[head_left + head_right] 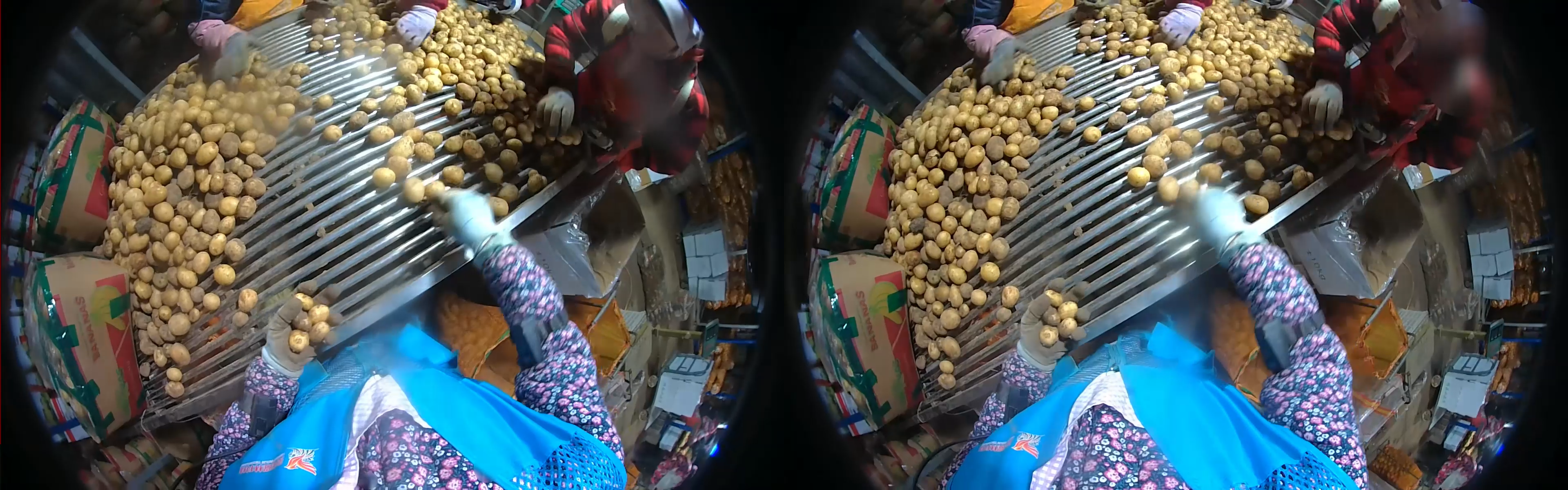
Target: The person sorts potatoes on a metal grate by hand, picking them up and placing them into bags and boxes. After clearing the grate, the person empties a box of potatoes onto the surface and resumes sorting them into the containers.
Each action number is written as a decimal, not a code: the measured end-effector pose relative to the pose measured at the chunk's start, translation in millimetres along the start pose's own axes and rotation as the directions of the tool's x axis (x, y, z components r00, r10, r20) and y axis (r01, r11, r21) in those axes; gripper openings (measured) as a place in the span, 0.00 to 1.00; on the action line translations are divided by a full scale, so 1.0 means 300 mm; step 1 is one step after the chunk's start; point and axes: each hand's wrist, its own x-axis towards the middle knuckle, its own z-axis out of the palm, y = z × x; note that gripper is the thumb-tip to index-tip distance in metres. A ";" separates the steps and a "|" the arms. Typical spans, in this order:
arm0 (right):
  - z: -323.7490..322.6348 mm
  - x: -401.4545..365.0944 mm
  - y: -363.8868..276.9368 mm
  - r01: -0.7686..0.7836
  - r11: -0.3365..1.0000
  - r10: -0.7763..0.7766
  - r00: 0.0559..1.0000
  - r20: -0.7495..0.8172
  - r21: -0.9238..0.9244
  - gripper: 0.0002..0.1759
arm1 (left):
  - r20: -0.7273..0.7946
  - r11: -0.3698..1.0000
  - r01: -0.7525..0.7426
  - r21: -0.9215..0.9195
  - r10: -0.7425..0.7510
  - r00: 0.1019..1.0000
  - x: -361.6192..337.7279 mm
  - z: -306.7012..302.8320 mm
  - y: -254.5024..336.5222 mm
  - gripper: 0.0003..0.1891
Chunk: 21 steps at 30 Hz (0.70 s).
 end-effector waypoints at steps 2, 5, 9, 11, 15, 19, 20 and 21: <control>0.107 -0.070 -0.122 0.358 0.710 -0.262 0.934 -0.244 0.607 0.25 | 0.085 0.989 0.076 -0.131 -0.065 0.994 0.021 -0.002 -0.019 0.21; 0.124 -0.171 -0.371 0.687 0.539 -0.610 0.717 -0.337 0.487 0.23 | 0.153 0.993 0.002 -0.115 0.016 0.988 0.003 -0.006 -0.041 0.21; 0.146 -0.192 -0.470 0.706 0.471 -0.690 0.668 -0.278 0.529 0.29 | 0.116 0.985 -0.060 -0.160 0.079 0.990 -0.042 0.028 -0.042 0.19; 0.136 -0.205 -0.508 0.733 0.431 -0.728 0.627 -0.277 0.526 0.28 | 0.110 0.981 -0.177 0.082 0.168 0.980 -0.067 -0.005 -0.042 0.19; 0.220 -0.172 -0.607 0.805 0.295 -0.815 0.493 -0.305 0.515 0.26 | 0.086 0.987 -0.162 -0.009 0.163 0.983 -0.167 -0.001 0.016 0.20; 0.205 -0.116 -0.760 0.783 0.453 -0.769 0.585 -0.258 0.426 0.27 | 0.252 0.956 -0.251 -0.156 0.284 0.925 -0.325 -0.041 0.140 0.28; 0.229 -0.090 -0.810 0.861 0.469 -0.814 0.507 -0.283 0.195 0.28 | 0.233 0.941 -0.297 -0.161 0.329 0.915 -0.374 -0.058 0.159 0.28; 0.224 -0.080 -0.874 0.888 0.443 -0.858 0.460 -0.227 0.126 0.27 | 0.207 0.910 -0.377 -0.172 0.407 0.890 -0.419 -0.078 0.177 0.29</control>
